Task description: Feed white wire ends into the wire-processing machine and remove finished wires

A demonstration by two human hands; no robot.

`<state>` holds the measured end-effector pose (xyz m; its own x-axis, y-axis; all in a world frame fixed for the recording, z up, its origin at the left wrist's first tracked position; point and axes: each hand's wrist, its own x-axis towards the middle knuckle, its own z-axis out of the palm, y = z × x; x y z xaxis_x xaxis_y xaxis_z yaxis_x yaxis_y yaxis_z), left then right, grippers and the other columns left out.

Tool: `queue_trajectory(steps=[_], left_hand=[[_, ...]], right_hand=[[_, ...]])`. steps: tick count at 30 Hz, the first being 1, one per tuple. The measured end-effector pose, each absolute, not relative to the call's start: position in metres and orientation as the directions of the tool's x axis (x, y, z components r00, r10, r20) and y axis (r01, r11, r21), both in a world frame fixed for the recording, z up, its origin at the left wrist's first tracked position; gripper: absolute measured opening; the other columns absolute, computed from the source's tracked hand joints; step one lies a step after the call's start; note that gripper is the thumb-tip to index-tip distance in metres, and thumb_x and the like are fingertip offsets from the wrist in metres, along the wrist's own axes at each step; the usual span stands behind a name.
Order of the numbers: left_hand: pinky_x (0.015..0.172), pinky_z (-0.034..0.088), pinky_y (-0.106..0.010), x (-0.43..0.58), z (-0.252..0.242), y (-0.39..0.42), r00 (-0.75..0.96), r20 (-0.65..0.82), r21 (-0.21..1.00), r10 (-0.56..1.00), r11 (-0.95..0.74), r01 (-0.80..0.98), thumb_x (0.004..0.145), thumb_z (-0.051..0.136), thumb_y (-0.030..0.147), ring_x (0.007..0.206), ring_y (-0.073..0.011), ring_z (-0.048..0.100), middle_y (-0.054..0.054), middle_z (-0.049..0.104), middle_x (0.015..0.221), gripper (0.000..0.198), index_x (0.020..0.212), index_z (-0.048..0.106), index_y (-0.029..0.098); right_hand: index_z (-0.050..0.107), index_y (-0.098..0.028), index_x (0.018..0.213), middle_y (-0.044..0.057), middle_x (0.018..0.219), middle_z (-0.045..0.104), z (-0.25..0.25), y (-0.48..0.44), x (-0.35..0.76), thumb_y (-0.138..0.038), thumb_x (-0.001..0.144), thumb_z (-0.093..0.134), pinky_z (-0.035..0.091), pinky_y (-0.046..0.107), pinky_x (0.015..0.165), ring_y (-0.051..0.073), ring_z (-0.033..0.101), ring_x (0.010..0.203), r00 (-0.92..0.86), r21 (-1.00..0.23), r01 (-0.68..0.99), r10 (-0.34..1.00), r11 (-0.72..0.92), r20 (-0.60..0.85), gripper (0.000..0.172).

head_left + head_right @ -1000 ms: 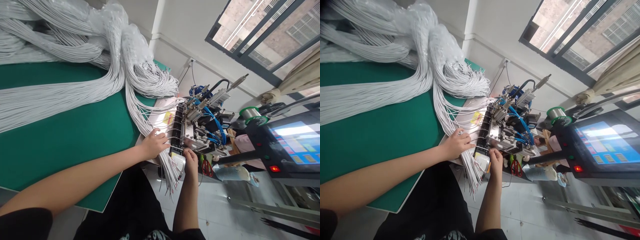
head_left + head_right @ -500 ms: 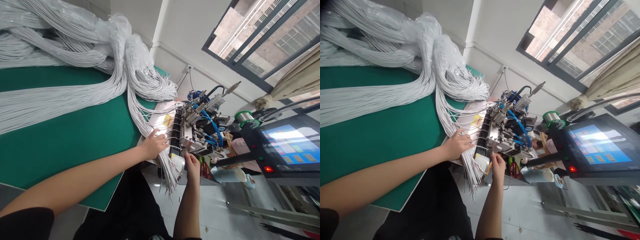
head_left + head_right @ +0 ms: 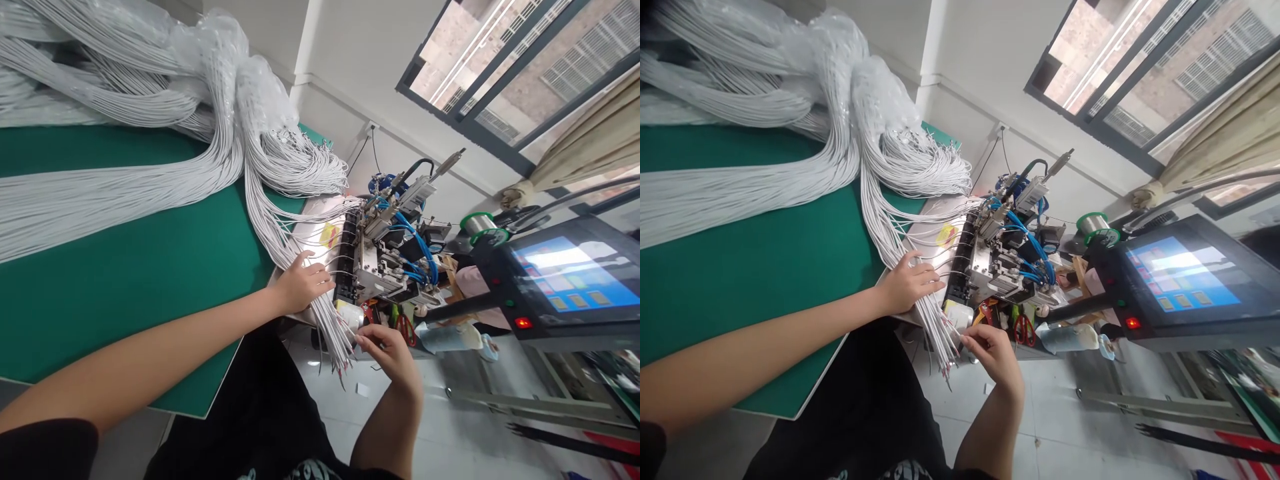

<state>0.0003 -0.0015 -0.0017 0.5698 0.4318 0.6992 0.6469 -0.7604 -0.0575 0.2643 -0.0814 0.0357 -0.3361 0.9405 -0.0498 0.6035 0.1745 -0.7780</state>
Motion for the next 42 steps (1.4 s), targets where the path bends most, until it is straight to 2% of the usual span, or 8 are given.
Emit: queue_trajectory(steps=[5, 9, 17, 25, 30, 34, 39, 42], left_hand=[[0.104, 0.024, -0.045, 0.001, -0.004, 0.003, 0.565, 0.749, -0.086, 0.347, -0.795, 0.601, 0.096, 0.044, 0.015, 0.074, -0.0123, 0.056, 0.003, 0.061, 0.069, 0.023, 0.091, 0.065, 0.022], [0.102, 0.025, -0.041, 0.001, -0.005, 0.007, 0.563, 0.782, -0.123, 0.269, -0.818, 0.562, 0.097, 0.046, 0.018, 0.065, -0.0096, 0.052, 0.006, 0.056, 0.064, 0.021, 0.088, 0.063, 0.023], [0.099, 0.026, -0.039, 0.001, -0.003, 0.005, 0.556, 0.786, -0.103, 0.272, -0.828, 0.551, 0.099, 0.044, 0.025, 0.068, -0.0103, 0.052, 0.004, 0.060, 0.070, 0.026, 0.079, 0.060, 0.020], [0.100, 0.026, -0.040, -0.002, 0.002, -0.001, 0.657, 0.677, -0.097, 0.331, -0.845, 0.526, 0.091, 0.036, 0.005, 0.072, -0.0132, 0.054, 0.001, 0.060, 0.074, 0.030, 0.086, 0.061, 0.021], [0.100, 0.025, -0.041, -0.003, 0.001, 0.000, 0.701, 0.637, -0.138, 0.321, -0.847, 0.513, 0.087, 0.042, 0.006, 0.074, -0.0143, 0.054, 0.001, 0.059, 0.072, 0.025, 0.083, 0.062, 0.021], [0.098, 0.026, -0.042, -0.001, 0.002, 0.001, 0.682, 0.657, -0.135, 0.323, -0.839, 0.527, 0.089, 0.043, 0.007, 0.078, -0.0149, 0.055, 0.001, 0.061, 0.074, 0.026, 0.092, 0.064, 0.023], [0.100, 0.025, -0.043, 0.000, 0.003, -0.003, 0.645, 0.662, -0.098, 0.382, -0.809, 0.580, 0.091, 0.042, 0.010, 0.085, -0.0163, 0.056, -0.001, 0.064, 0.081, 0.026, 0.099, 0.063, 0.024], [0.101, 0.024, -0.046, 0.000, 0.002, -0.003, 0.637, 0.646, -0.075, 0.420, -0.796, 0.601, 0.088, 0.045, 0.009, 0.089, -0.0180, 0.056, -0.003, 0.065, 0.084, 0.025, 0.099, 0.064, 0.022]], right_hand=[[0.062, -0.017, 0.076, 0.000, 0.063, 0.051, 0.025, -0.071, 0.267, -0.045, 0.087, 0.059, 0.033, 0.024, 0.050, 0.012, 0.042, 0.054, -0.171, -0.829, 0.546, 0.985, 0.121, 0.031, 0.029], [0.058, -0.018, 0.078, -0.001, 0.066, 0.047, 0.018, -0.059, 0.263, -0.044, 0.088, 0.058, 0.033, 0.024, 0.054, 0.013, 0.040, 0.059, -0.087, -0.877, 0.465, 0.992, 0.124, 0.094, 0.027], [0.056, -0.020, 0.082, -0.002, 0.069, 0.044, 0.007, -0.048, 0.254, -0.043, 0.088, 0.059, 0.032, 0.022, 0.055, 0.011, 0.037, 0.060, -0.018, -0.955, 0.291, 0.999, 0.047, 0.044, 0.024], [0.058, -0.018, 0.078, -0.002, 0.066, 0.049, 0.004, -0.042, 0.242, -0.044, 0.085, 0.062, 0.034, 0.023, 0.054, 0.011, 0.040, 0.057, 0.101, -0.975, 0.197, 0.987, 0.106, 0.128, 0.027], [0.058, -0.017, 0.074, 0.000, 0.065, 0.055, 0.001, -0.038, 0.233, -0.046, 0.080, 0.067, 0.036, 0.024, 0.053, 0.012, 0.045, 0.056, 0.165, -0.981, 0.151, 0.976, 0.119, 0.143, 0.030], [0.062, -0.017, 0.075, 0.002, 0.067, 0.060, 0.002, -0.037, 0.236, -0.046, 0.081, 0.064, 0.038, 0.025, 0.056, 0.014, 0.049, 0.058, 0.194, -0.948, 0.291, 0.963, 0.127, 0.189, 0.030], [0.064, -0.017, 0.074, 0.002, 0.065, 0.061, -0.001, -0.031, 0.247, -0.044, 0.085, 0.058, 0.038, 0.026, 0.061, 0.016, 0.051, 0.062, 0.127, -0.753, 0.644, 0.952, 0.136, 0.280, 0.030], [0.059, -0.018, 0.073, -0.001, 0.062, 0.054, -0.008, -0.026, 0.252, -0.043, 0.086, 0.055, 0.036, 0.025, 0.059, 0.015, 0.046, 0.060, 0.066, -0.710, 0.688, 0.961, 0.151, 0.269, 0.029]])
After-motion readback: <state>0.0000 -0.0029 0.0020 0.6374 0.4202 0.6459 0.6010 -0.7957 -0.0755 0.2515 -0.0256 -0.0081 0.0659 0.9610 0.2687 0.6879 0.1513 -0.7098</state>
